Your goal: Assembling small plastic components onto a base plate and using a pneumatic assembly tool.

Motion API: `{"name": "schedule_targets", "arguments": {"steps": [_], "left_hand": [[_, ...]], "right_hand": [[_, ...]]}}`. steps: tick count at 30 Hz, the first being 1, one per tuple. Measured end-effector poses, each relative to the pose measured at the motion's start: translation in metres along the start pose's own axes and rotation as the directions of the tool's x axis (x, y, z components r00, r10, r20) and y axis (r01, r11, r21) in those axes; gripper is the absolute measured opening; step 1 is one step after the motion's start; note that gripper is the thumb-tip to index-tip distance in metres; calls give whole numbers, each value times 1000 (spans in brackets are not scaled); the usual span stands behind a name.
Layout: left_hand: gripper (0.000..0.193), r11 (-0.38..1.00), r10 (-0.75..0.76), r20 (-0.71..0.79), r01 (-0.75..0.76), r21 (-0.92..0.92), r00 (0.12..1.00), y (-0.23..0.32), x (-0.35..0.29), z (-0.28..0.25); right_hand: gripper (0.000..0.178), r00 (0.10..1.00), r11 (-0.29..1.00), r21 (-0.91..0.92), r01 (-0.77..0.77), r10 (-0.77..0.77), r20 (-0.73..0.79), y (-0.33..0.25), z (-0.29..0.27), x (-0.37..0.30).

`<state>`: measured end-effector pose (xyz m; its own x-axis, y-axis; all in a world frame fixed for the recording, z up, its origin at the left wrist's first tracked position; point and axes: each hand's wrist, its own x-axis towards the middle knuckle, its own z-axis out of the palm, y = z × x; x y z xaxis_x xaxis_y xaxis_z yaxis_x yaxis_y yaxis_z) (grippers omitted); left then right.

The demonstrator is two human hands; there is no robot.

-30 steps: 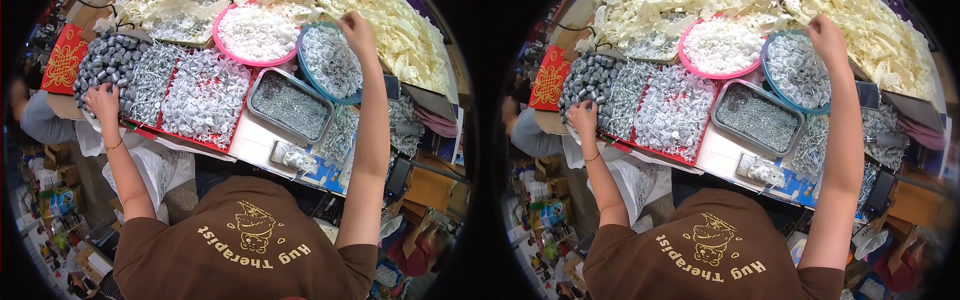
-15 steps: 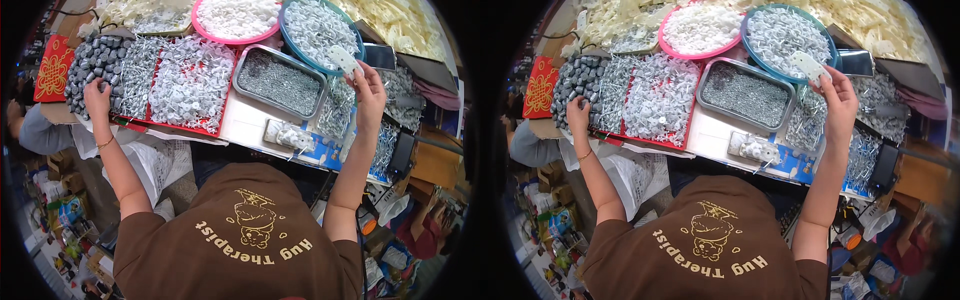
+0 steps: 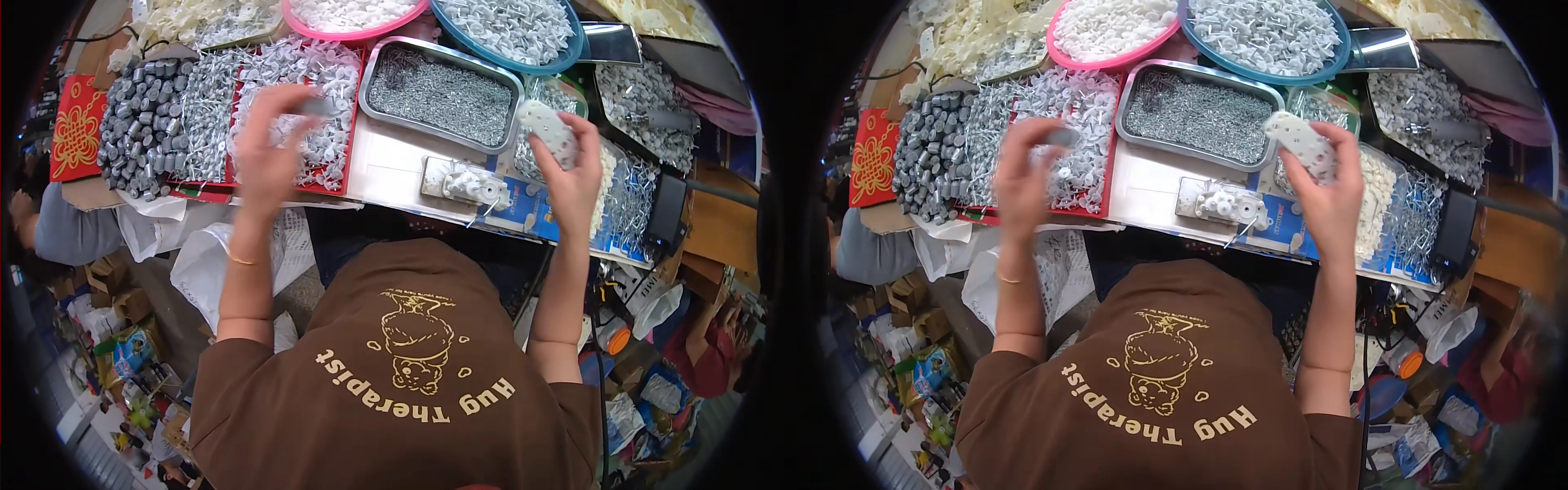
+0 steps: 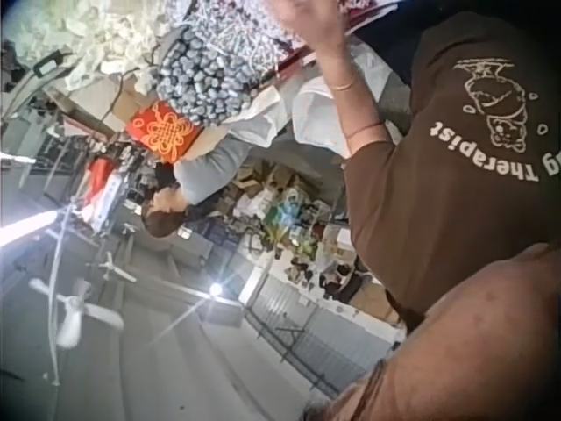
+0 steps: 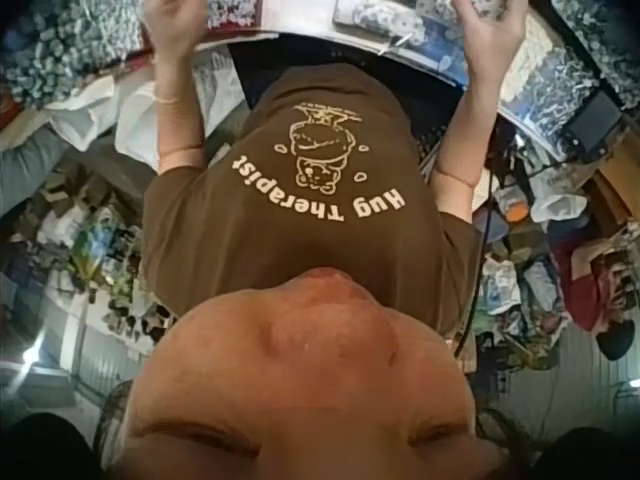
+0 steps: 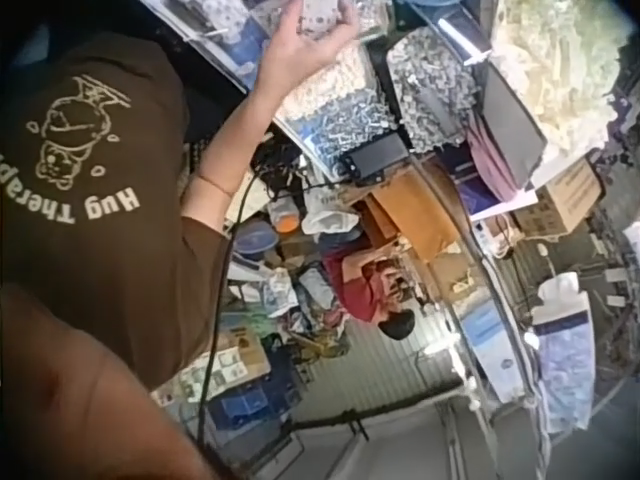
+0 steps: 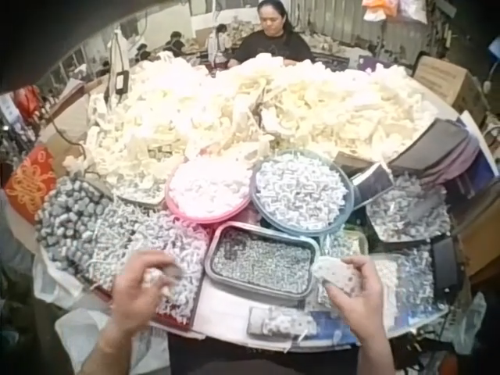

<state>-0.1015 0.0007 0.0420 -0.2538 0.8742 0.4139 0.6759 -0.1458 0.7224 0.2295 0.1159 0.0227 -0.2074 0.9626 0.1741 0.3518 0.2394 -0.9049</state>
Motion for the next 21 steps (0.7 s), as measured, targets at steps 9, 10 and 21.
{"name": "schedule_targets", "arguments": {"steps": [9, 10, 21], "left_hand": [[43, 936, 327, 265, -273, -221, 907, 70, -19, 130], [46, 945, 320, 242, -291, -148, 916, 72, -22, 133], [46, 952, 272, 242, -297, 71, 931, 69, -30, 150]], "right_hand": [[25, 972, 926, 302, -226, 197, 124, 2, -9, -26], [18, 976, 942, 257, -217, 203, 81, 1, -8, -32], [18, 958, 999, -36, 34, -22, 284, 6, -6, -41]]}}
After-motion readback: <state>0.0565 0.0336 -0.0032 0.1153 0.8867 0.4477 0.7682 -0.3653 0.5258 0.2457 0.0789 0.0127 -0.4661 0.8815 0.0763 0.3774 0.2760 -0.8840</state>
